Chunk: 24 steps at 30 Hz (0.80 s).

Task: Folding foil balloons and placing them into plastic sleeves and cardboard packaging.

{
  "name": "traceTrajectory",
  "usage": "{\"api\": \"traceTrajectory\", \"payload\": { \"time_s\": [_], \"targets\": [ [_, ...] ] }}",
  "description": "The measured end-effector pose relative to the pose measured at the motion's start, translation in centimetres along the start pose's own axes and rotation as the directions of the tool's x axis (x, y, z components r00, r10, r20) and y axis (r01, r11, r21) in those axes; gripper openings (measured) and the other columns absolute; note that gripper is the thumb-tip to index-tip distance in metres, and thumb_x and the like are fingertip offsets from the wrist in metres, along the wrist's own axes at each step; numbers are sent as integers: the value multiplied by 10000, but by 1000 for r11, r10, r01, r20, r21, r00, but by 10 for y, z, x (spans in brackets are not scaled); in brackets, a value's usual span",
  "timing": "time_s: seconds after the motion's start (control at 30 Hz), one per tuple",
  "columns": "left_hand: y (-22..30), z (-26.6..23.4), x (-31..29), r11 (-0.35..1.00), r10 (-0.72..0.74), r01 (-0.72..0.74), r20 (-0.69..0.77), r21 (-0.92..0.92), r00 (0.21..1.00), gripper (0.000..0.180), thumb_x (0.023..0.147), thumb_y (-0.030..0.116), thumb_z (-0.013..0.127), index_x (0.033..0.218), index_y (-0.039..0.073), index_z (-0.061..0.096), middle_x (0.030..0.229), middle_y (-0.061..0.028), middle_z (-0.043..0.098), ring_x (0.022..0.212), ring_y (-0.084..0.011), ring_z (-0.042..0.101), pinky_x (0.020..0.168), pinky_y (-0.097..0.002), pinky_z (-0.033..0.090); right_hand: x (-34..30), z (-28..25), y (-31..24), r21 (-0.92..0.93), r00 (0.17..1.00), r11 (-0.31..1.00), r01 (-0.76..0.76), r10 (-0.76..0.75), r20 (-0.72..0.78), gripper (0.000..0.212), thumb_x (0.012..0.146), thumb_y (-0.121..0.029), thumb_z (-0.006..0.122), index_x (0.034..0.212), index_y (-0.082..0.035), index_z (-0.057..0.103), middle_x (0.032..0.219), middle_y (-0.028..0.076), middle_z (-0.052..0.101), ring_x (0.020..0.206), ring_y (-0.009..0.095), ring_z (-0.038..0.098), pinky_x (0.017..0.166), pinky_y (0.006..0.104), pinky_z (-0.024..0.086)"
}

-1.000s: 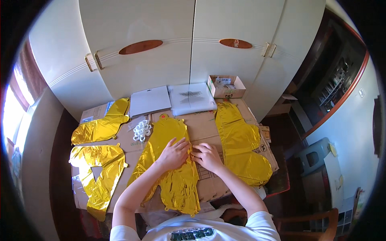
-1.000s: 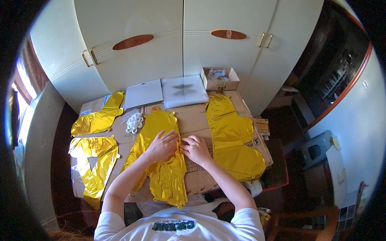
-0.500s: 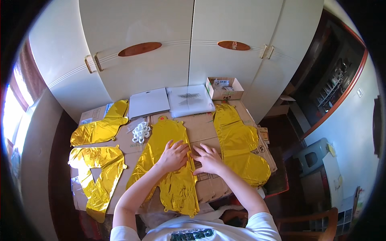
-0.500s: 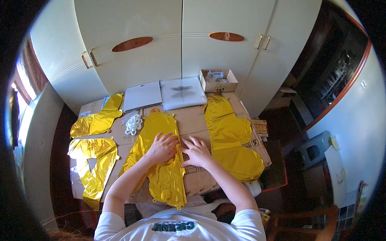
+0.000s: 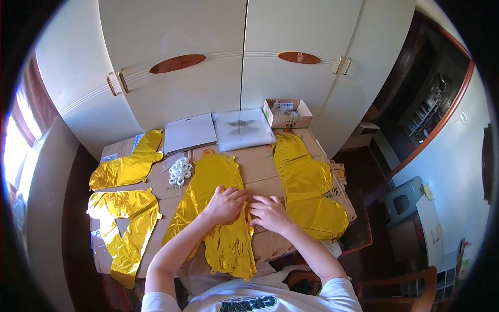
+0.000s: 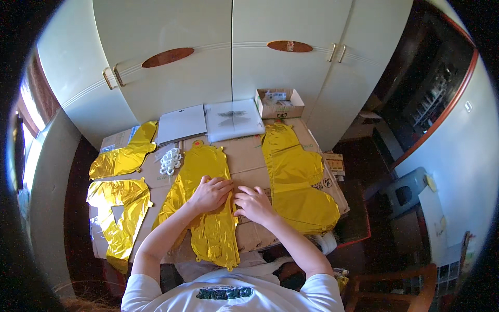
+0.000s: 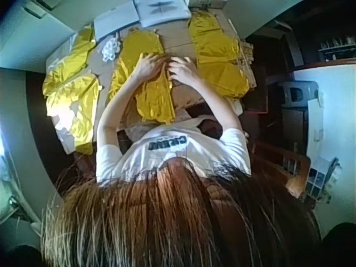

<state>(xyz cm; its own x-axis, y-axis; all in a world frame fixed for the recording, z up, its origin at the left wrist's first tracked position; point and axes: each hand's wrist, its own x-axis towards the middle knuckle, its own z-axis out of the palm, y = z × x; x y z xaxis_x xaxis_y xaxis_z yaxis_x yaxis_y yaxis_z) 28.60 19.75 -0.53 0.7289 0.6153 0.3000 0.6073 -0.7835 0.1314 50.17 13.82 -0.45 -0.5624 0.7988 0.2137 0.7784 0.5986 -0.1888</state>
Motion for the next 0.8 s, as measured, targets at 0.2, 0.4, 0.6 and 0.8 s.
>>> {"api": "traceTrajectory", "payload": {
  "time_s": [0.2, 0.4, 0.6, 0.8],
  "targets": [
    [-5, 4, 5, 999, -4, 6, -61, 37, 998, 353, 912, 254, 572, 1222, 99, 636, 1292, -10, 622, 1205, -198, 529, 960, -437, 385, -5, 15, 7, 27, 997, 998, 50, -49, -55, 404, 776, -429, 712, 1056, -138, 715, 1217, -39, 655, 1269, 183, 489, 976, 450, 390],
    [-21, 14, 17, 996, -54, 59, -70, 71, 996, 379, 921, 278, 554, 1239, 83, 627, 1291, -11, 624, 1192, -211, 533, 953, -437, 392, -3, 8, 4, 58, 999, 998, 33, -32, -21, 417, 775, -420, 719, 1078, -135, 715, 1236, -50, 652, 1267, 180, 493, 979, 448, 395],
    [-42, 17, 33, 994, -32, 43, -106, 103, 994, 375, 905, 288, 564, 1216, 93, 643, 1264, 4, 640, 1119, -191, 563, 932, -418, 408, -5, 10, 5, 73, 1000, 997, 10, -10, -9, 434, 786, -425, 720, 1111, -138, 714, 1260, -51, 647, 1268, 181, 497, 984, 452, 394],
    [-48, 23, 38, 990, -62, 72, -86, 121, 994, 429, 906, 361, 572, 1244, 102, 627, 1306, 10, 613, 1137, -203, 551, 953, -428, 399, -5, 9, 6, 70, 1000, 997, 7, -8, 10, 441, 798, -443, 704, 1120, -141, 713, 1272, -56, 642, 1275, 181, 492, 994, 461, 389]
  ]
}}
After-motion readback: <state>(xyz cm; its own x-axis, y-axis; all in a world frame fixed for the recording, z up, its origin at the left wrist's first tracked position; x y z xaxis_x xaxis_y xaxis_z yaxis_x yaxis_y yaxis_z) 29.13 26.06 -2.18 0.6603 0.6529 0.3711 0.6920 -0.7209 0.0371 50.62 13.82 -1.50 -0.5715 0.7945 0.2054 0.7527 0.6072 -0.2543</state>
